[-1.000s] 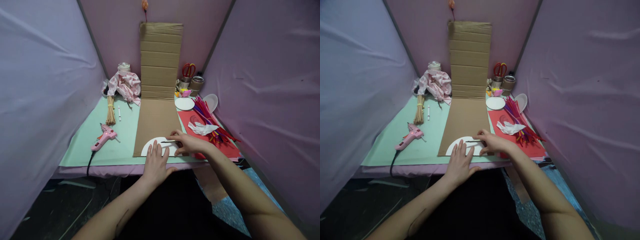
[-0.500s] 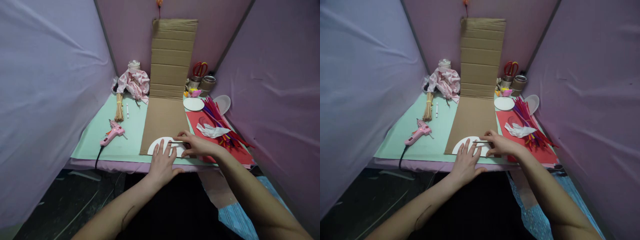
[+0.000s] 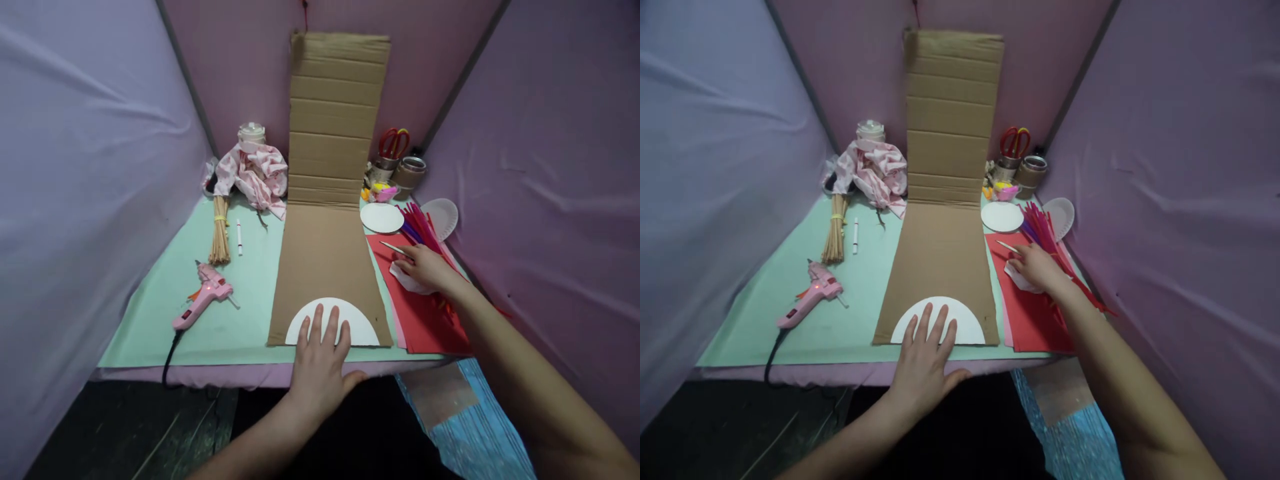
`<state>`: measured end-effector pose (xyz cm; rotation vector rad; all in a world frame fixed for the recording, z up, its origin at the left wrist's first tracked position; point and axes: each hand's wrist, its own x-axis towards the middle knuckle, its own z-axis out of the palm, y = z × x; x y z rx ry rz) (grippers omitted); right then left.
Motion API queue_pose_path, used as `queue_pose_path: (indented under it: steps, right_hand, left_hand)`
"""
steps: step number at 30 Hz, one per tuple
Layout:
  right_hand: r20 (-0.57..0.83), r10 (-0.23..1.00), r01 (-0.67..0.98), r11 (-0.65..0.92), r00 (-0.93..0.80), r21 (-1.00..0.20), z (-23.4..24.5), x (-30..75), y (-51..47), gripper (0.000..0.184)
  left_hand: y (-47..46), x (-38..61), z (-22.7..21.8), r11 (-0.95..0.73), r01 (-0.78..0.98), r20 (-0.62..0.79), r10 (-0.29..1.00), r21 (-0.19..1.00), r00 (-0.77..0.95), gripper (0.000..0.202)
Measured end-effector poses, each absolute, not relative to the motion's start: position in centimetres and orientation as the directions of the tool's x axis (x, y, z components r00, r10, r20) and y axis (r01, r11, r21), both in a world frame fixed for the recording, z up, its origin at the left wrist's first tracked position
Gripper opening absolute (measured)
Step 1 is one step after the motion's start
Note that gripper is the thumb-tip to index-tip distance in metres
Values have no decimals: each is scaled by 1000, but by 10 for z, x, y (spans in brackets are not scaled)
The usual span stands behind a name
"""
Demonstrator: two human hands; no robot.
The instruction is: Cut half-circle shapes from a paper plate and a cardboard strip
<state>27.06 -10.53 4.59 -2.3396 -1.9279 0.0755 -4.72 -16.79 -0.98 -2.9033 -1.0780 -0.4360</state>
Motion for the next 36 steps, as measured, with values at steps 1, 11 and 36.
queue_pose_path:
  steps: [1, 11, 36]
  right_hand:
    - [11, 974, 971, -226, 227, -78, 42, 272, -104, 29]
    - [330, 883, 820, 444, -333, -361, 47, 162, -178, 41]
    - [420, 848, 766, 496, -324, -410, 1, 142, -203, 32]
  left_hand:
    - [-168, -47, -9, -761, 643, 254, 641, 86, 724, 80]
    - [-164, -47, -9, -760, 630, 209, 649, 160, 731, 76]
    - [-124, -73, 17, -845, 471, 60, 500, 253, 864, 33]
